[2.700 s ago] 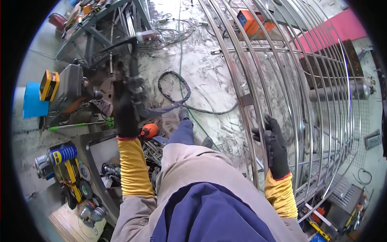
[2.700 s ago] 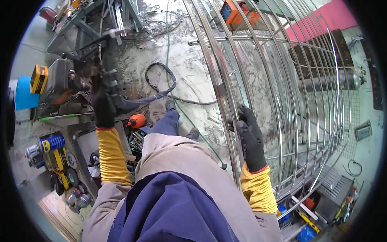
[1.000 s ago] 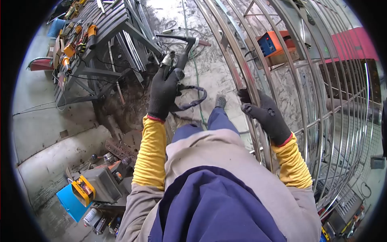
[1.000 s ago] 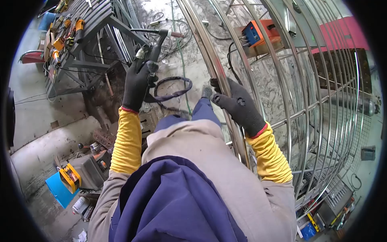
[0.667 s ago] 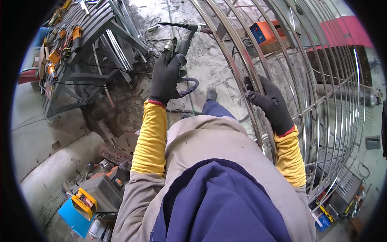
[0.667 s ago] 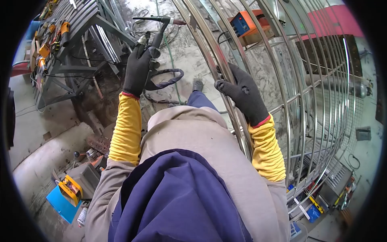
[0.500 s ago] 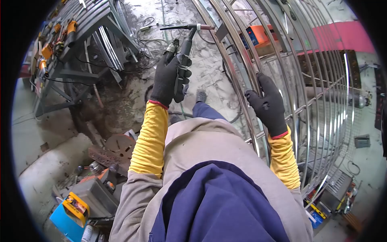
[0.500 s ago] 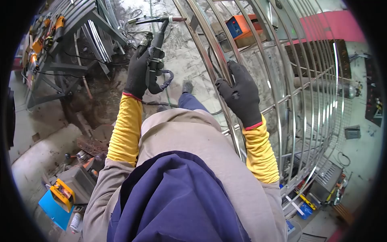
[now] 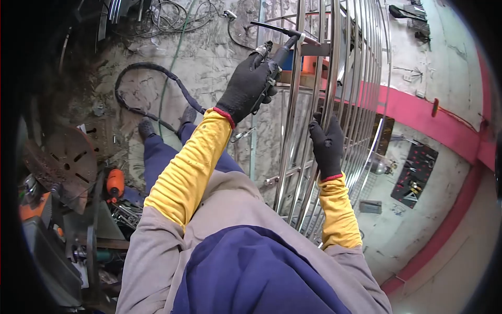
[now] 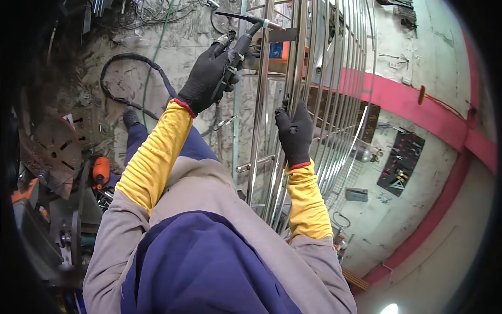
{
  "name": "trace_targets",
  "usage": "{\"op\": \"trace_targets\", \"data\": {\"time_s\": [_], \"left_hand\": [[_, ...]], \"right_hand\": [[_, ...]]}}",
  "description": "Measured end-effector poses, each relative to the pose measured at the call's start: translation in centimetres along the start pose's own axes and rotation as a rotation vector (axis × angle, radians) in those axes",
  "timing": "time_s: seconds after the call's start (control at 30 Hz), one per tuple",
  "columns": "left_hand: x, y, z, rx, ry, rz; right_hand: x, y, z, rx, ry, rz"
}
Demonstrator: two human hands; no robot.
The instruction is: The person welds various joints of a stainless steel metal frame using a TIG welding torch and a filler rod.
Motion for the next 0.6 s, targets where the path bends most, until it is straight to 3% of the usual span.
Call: {"op": "trace_targets", "data": {"time_s": [0.03,0.13,0.43,0.6], "left_hand": [[0.0,-0.3,-0.1,-0.018,-0.022,0.023],[-0.1,-0.7,0.9,-0.016,-0.058,0.029],[1.1,-2.4,2.4,-0.022,-0.087,-0.042],[1.6,-2.3,2.9,-0.031,-0.092,-0.027]], "right_hand": [[-0.7,0.1,0.2,-0.028,0.119,-0.113],[0.1,0.0,0.1,-0.029,0.154,-0.036],[1.4,0.0,-0.4,-0.021,0.019,-0.064],[0.5,0.1,-0.5,-0.02,0.078,-0.003]]}}
Point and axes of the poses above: each hand's wrist, its own z-axis towards the middle knuckle, its own y-axis out of the back of the hand, x = y × z, the point moved 4 cm from there along z, towards the middle knuckle, and after that the axes turned 9 degrees about y, right-handed, at the moved point
